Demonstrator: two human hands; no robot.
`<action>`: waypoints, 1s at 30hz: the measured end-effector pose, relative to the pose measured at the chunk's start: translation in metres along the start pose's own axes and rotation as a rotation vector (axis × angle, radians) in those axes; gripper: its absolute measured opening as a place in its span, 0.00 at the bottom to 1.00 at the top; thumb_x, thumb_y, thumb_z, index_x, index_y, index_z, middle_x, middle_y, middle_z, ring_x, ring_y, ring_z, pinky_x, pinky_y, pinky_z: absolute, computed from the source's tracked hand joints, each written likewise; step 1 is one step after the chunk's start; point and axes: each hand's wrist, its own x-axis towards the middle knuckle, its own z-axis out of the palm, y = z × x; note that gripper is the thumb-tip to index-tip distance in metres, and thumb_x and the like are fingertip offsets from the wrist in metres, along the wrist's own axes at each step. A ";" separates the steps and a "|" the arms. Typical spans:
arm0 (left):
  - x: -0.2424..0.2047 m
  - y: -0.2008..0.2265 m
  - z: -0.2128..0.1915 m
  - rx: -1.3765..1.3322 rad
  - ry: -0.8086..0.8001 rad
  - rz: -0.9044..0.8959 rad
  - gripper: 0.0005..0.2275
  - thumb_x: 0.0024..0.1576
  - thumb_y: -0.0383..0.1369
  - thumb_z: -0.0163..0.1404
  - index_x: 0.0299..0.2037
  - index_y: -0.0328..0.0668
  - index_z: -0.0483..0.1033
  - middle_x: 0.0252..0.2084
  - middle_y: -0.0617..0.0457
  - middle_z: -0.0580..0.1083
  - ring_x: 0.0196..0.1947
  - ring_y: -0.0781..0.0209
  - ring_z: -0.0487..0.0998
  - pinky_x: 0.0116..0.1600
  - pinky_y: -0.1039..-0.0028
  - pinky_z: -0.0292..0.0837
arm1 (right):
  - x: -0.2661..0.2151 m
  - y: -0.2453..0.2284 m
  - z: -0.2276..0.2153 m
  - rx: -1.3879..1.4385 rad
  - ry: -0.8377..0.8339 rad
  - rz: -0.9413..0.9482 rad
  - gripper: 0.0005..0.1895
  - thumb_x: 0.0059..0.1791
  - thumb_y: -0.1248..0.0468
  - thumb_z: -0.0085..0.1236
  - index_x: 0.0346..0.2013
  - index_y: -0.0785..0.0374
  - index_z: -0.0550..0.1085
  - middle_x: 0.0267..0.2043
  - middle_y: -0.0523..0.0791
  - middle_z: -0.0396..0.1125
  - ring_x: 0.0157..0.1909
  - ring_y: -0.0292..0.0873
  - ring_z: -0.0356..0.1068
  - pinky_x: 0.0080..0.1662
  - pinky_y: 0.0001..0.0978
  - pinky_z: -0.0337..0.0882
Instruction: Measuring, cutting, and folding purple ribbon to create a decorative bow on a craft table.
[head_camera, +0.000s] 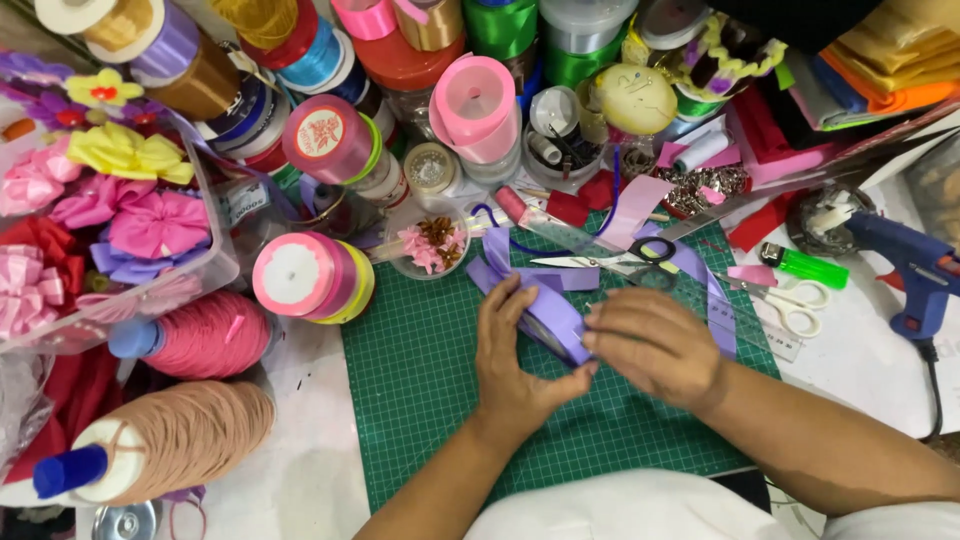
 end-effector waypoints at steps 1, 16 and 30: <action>0.000 0.003 -0.002 -0.003 -0.002 0.004 0.40 0.35 0.40 0.71 0.59 0.32 0.67 0.57 0.34 0.67 0.63 0.29 0.68 0.65 0.40 0.64 | 0.001 0.000 -0.004 -0.005 0.002 -0.001 0.14 0.42 0.71 0.67 0.43 0.63 0.82 0.44 0.52 0.77 0.45 0.54 0.78 0.50 0.51 0.79; 0.005 0.016 -0.005 0.025 -0.178 -0.100 0.35 0.42 0.46 0.64 0.60 0.41 0.67 0.60 0.43 0.70 0.59 0.50 0.73 0.48 0.70 0.77 | 0.024 -0.007 -0.018 -0.139 -0.187 -0.286 0.08 0.54 0.69 0.54 0.41 0.74 0.75 0.46 0.61 0.72 0.44 0.58 0.78 0.50 0.52 0.83; 0.001 0.012 -0.006 0.017 -0.057 -0.402 0.37 0.38 0.40 0.64 0.61 0.48 0.66 0.60 0.45 0.69 0.58 0.50 0.73 0.45 0.67 0.83 | -0.036 0.020 -0.008 0.165 -0.061 -0.048 0.11 0.60 0.65 0.38 0.54 0.54 0.67 0.60 0.58 0.68 0.62 0.60 0.73 0.65 0.51 0.73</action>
